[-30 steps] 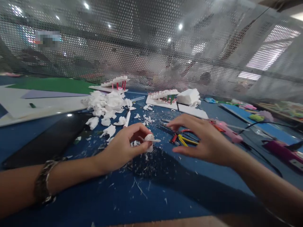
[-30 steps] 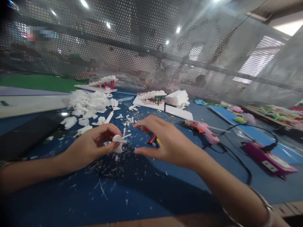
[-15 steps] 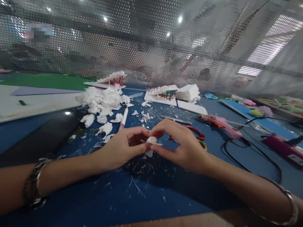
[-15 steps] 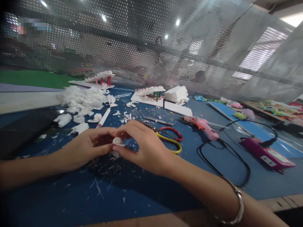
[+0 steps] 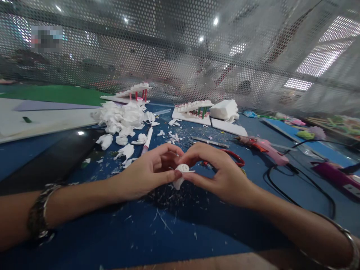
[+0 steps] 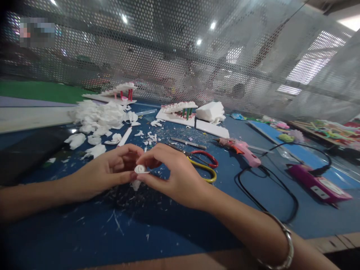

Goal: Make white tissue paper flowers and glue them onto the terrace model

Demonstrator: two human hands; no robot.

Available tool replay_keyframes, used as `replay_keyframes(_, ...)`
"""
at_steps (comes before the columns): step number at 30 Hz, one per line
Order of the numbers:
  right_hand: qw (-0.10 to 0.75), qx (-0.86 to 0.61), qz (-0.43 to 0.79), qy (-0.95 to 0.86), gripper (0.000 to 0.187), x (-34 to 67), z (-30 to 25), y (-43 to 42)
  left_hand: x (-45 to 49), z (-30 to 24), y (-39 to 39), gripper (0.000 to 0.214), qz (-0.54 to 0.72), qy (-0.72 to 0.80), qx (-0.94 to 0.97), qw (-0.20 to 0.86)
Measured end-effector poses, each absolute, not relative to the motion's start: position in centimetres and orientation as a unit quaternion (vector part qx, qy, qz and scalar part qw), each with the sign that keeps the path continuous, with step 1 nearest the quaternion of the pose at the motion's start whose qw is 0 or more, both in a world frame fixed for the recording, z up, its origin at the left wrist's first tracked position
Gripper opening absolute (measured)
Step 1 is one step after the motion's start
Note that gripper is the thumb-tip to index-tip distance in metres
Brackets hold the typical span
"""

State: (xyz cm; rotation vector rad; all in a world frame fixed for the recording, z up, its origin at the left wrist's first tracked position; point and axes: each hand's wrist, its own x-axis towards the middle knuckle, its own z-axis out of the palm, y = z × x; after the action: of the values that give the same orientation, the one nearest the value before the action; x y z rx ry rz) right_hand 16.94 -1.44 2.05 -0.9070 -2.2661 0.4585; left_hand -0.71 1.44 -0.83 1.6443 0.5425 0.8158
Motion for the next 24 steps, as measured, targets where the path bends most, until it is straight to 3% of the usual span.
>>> replay_keyframes(8,0.299,-0.344,0.238,-0.858,0.015,17.18,2.48,-1.72,-0.79,-0.75,1.48,0.027,0.295,0.227,0.645,0.667)
replay_keyframes(24,0.298,-0.320,0.324,-0.839,0.012,17.66,2.52,-1.49,-0.80,-0.44,1.69,0.030,0.229,0.225,0.592,0.740)
